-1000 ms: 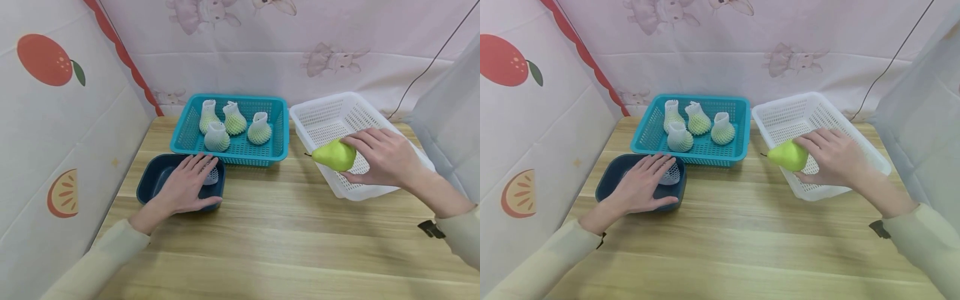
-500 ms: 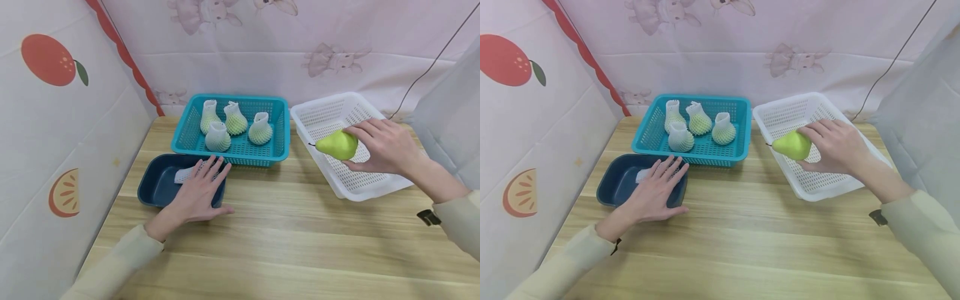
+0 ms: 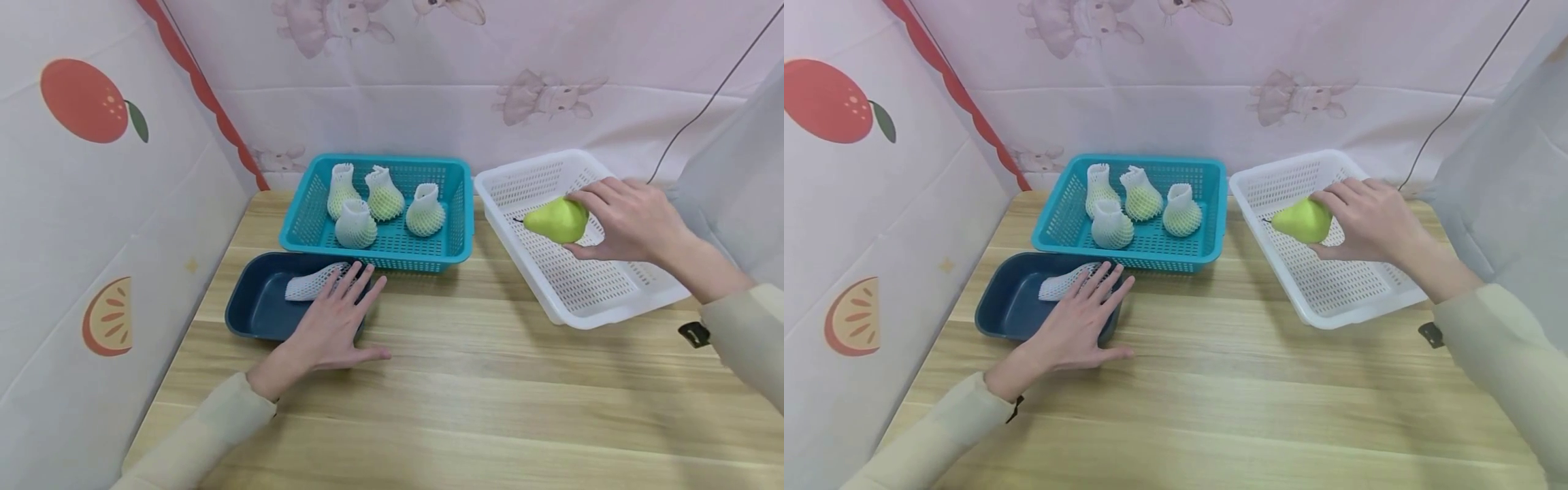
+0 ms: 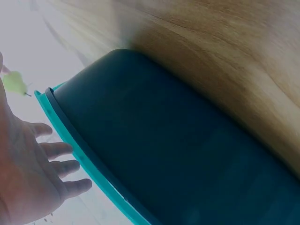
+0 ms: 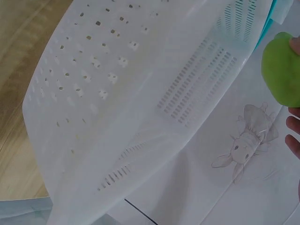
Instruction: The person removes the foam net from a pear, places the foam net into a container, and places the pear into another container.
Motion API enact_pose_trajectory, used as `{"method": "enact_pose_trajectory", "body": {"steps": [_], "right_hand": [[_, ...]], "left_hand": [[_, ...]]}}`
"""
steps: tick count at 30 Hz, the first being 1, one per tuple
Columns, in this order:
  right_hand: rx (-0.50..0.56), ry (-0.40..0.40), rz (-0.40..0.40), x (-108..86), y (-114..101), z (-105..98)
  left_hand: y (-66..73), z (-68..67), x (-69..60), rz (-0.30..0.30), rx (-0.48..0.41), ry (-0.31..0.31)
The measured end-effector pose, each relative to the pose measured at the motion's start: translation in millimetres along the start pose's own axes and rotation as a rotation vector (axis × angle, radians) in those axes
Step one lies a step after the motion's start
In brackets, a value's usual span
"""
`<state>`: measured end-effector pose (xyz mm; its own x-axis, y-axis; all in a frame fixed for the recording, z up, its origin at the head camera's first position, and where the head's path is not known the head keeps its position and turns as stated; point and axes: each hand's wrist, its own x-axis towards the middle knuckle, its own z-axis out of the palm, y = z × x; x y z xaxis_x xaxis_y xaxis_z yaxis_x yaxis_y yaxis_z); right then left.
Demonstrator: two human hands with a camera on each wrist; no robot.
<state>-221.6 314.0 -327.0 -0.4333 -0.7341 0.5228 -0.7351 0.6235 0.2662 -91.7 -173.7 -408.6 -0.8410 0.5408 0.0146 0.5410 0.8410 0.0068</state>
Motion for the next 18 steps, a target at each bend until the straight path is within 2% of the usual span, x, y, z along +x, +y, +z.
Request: {"method": "enact_pose_trajectory", "body": {"steps": [7,18], "right_hand": [[0.025,-0.086,0.020,2.7,16.4,8.2],[0.017,-0.306,0.083,16.1,30.6,23.0]], "left_hand": [[0.4,0.8,0.7,0.001,0.010,0.009],[0.6,2.9,-1.9,-0.003,0.013,0.009]]}}
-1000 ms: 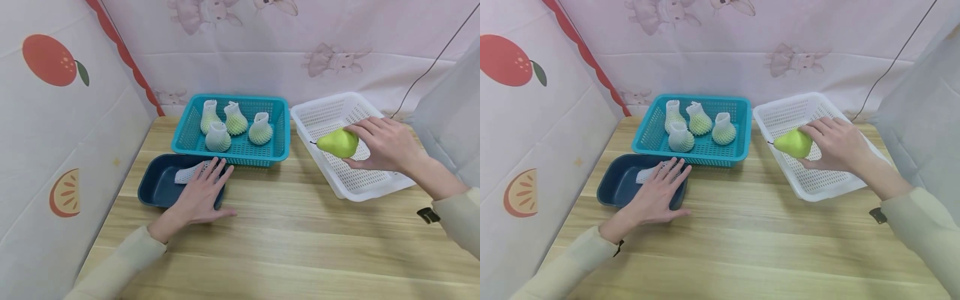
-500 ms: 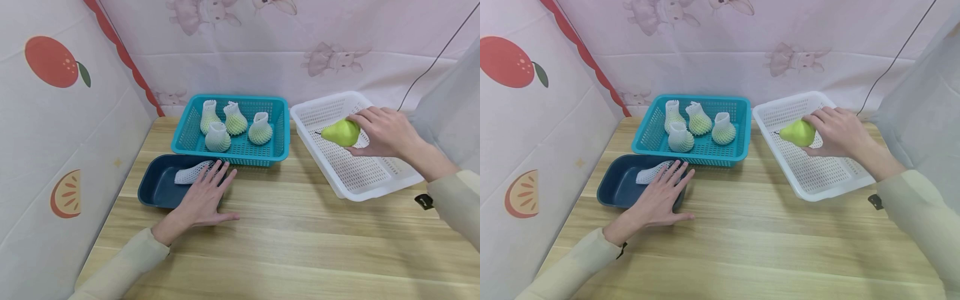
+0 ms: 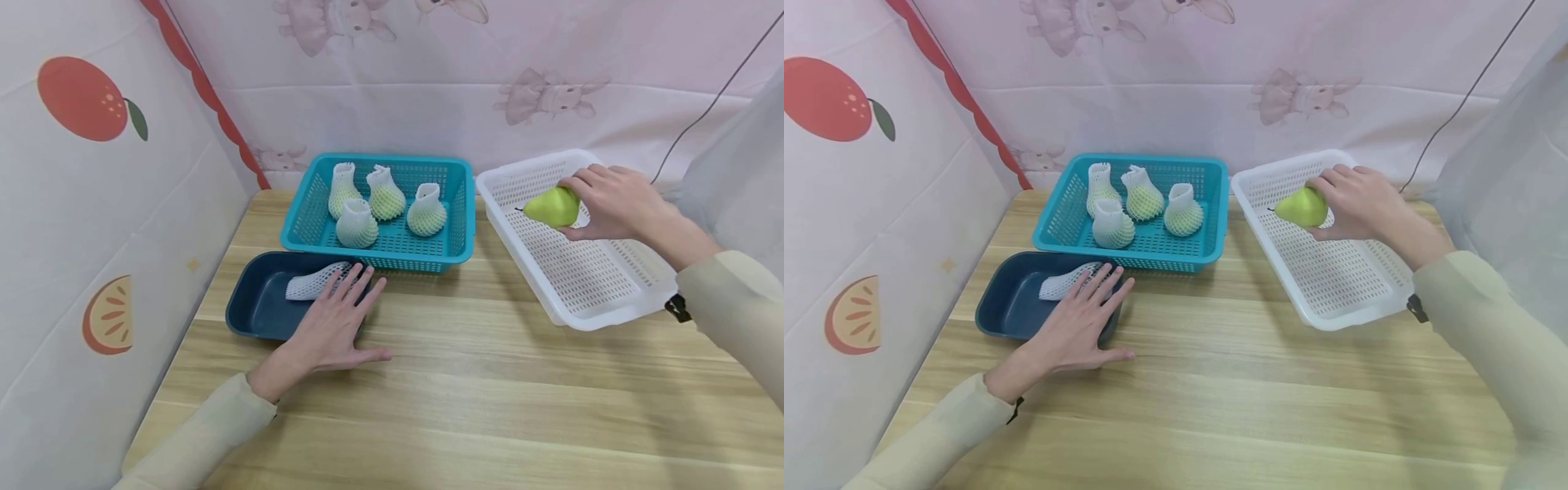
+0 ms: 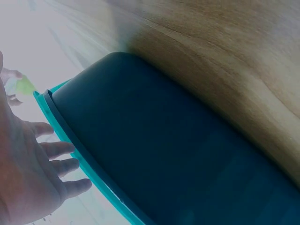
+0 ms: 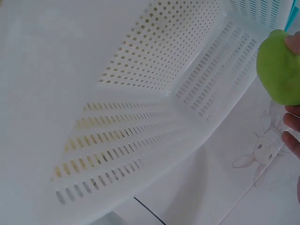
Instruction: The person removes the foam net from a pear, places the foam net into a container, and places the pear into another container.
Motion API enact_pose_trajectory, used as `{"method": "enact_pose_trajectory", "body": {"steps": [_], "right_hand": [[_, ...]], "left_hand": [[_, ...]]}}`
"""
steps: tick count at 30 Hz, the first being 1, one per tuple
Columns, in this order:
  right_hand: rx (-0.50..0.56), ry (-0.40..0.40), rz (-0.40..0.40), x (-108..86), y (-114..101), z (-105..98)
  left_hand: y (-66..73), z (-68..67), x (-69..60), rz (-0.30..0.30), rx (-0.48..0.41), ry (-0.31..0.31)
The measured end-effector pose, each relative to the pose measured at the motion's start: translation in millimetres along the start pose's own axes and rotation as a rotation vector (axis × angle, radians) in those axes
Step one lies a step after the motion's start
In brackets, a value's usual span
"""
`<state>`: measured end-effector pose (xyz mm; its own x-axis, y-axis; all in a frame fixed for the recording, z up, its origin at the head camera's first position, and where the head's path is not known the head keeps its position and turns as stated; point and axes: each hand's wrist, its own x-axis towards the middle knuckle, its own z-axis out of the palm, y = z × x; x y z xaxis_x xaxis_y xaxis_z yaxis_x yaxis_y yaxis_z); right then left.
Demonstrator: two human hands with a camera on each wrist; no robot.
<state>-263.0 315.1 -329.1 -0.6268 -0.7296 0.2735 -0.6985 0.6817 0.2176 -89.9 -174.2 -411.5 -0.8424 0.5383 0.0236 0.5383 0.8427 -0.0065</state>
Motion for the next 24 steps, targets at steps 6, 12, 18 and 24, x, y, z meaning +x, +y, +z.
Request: {"method": "enact_pose_trajectory", "body": {"steps": [6,12,18,24], "right_hand": [[-0.033,-0.070,-0.011,11.6,7.1,14.6],[-0.028,-0.148,-0.009,23.2,10.1,23.7],[-0.032,-0.220,-0.032,36.8,11.1,34.7],[-0.043,-0.262,-0.052,47.8,9.2,44.3]], "left_hand": [[0.5,0.0,0.0,-0.003,-0.002,-0.005],[1.3,-0.3,-0.4,-0.005,0.008,-0.016],[1.1,0.2,-0.6,-0.005,0.007,-0.019],[1.5,-0.7,-1.0,-0.004,0.011,-0.024]]}}
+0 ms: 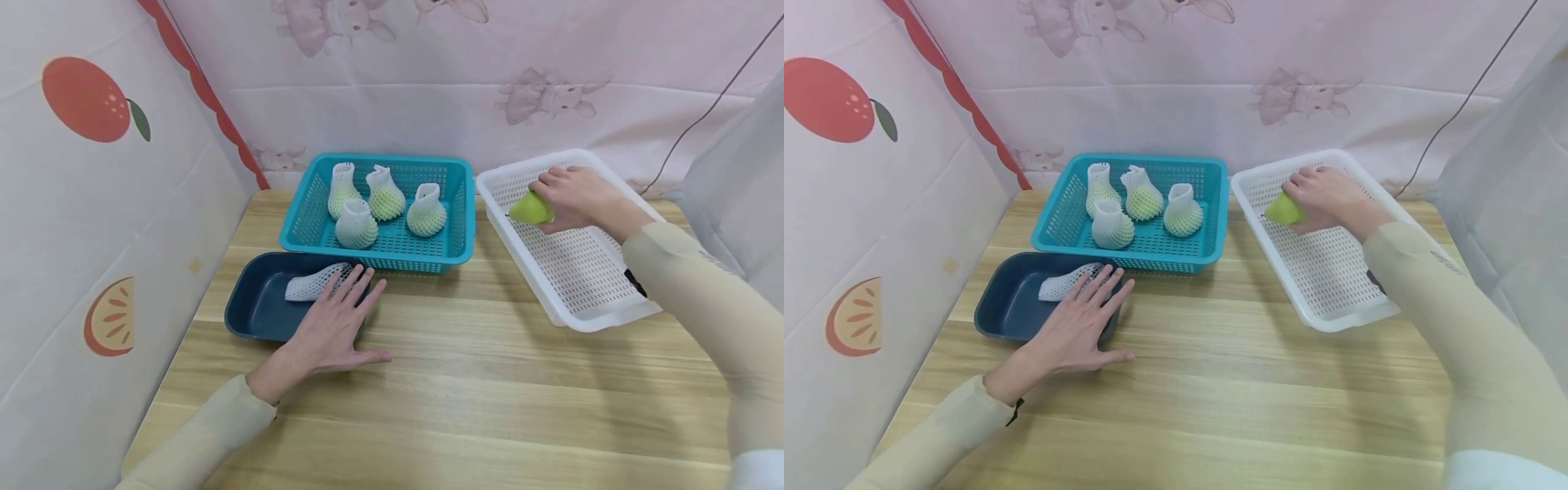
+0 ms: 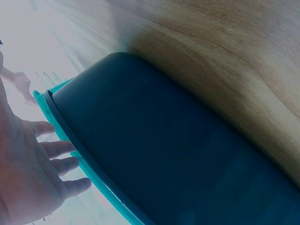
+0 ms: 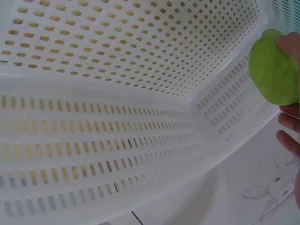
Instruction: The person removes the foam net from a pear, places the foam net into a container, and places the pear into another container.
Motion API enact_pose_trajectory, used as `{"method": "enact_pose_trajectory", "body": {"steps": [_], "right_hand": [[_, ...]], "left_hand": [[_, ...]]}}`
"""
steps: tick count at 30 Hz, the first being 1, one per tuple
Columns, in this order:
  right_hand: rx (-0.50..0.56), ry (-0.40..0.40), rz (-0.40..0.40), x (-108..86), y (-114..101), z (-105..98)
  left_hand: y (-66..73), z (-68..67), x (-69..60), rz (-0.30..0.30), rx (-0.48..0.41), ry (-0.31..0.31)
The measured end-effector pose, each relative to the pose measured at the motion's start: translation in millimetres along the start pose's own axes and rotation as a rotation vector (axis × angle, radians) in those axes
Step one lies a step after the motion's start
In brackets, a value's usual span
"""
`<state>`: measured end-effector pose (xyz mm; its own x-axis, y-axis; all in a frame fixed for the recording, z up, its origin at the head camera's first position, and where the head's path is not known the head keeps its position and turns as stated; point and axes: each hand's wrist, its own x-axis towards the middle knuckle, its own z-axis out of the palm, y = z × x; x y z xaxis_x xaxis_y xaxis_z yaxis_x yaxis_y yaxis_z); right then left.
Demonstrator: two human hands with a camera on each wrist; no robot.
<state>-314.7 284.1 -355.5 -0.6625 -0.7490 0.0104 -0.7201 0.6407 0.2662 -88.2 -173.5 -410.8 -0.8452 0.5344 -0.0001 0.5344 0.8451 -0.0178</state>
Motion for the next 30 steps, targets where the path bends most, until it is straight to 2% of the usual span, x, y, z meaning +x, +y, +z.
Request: {"method": "enact_pose_trajectory", "body": {"steps": [10,17,22,30], "right_hand": [[-0.008,-0.100,0.027,11.6,-3.2,12.2],[-0.001,-0.120,0.033,12.6,-4.0,22.8],[0.003,-0.113,0.043,11.2,-3.9,24.0],[0.009,-0.156,0.061,10.7,-3.4,23.3]], "left_hand": [[0.1,-0.2,1.3,0.000,0.000,-0.003],[0.3,0.2,1.9,0.004,-0.014,-0.004],[0.2,-0.4,1.9,0.010,0.006,0.005],[0.8,-1.8,0.8,0.008,0.014,-0.006]]}}
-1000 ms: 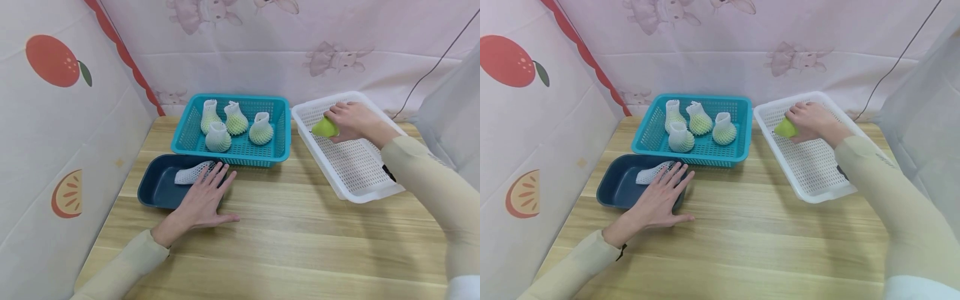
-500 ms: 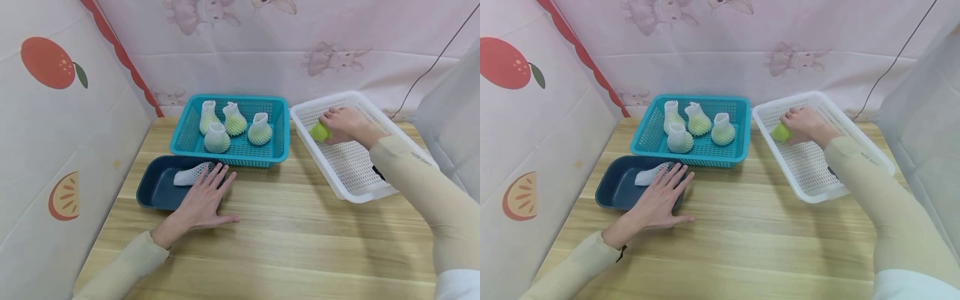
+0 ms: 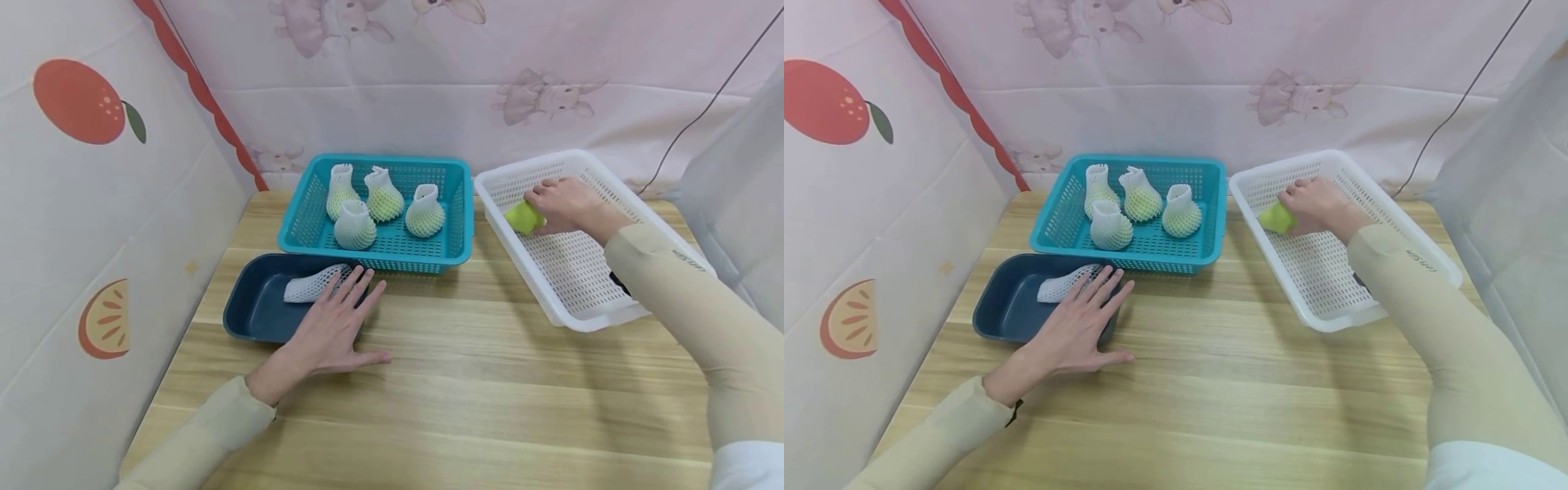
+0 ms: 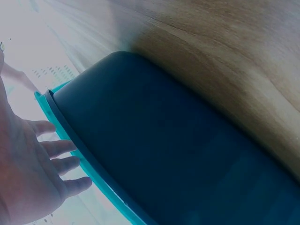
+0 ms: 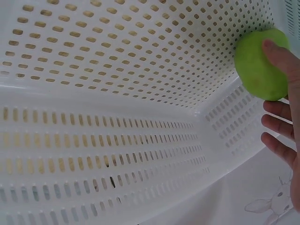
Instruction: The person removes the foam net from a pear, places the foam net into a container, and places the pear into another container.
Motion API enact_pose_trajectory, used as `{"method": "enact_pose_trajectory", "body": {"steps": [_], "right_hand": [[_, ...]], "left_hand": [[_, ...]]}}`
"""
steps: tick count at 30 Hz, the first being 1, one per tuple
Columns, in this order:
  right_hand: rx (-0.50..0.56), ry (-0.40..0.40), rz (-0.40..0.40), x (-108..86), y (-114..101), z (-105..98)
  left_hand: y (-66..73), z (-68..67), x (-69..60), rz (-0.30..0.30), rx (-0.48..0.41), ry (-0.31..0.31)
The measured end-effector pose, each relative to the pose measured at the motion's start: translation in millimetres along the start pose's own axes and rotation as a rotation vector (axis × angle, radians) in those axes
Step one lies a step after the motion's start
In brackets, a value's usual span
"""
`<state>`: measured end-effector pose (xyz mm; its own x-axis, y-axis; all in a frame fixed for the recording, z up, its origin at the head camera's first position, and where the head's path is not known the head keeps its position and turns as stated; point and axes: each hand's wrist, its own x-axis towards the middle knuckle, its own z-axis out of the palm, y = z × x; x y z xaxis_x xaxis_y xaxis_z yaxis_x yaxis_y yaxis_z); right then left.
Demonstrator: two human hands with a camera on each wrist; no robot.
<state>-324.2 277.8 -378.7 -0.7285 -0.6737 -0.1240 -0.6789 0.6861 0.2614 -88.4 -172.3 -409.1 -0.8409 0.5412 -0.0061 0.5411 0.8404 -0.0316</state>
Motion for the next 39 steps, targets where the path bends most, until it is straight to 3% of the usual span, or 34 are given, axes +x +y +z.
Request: {"method": "enact_pose_trajectory", "body": {"steps": [11,17,32,39], "right_hand": [[0.031,-0.009,0.059,-8.7,6.8,-17.2],[0.065,0.003,0.106,-15.1,7.7,-30.6],[0.086,0.108,0.141,-42.7,-12.1,-55.3],[0.087,0.194,0.141,-59.6,-29.9,-60.1]], "left_hand": [[-2.7,-3.5,3.6,0.005,-0.016,-0.013],[-6.8,-6.9,4.9,0.020,0.013,0.017],[-16.0,-19.6,9.3,0.019,0.055,0.010],[-24.2,-29.8,14.1,0.011,0.016,-0.006]]}}
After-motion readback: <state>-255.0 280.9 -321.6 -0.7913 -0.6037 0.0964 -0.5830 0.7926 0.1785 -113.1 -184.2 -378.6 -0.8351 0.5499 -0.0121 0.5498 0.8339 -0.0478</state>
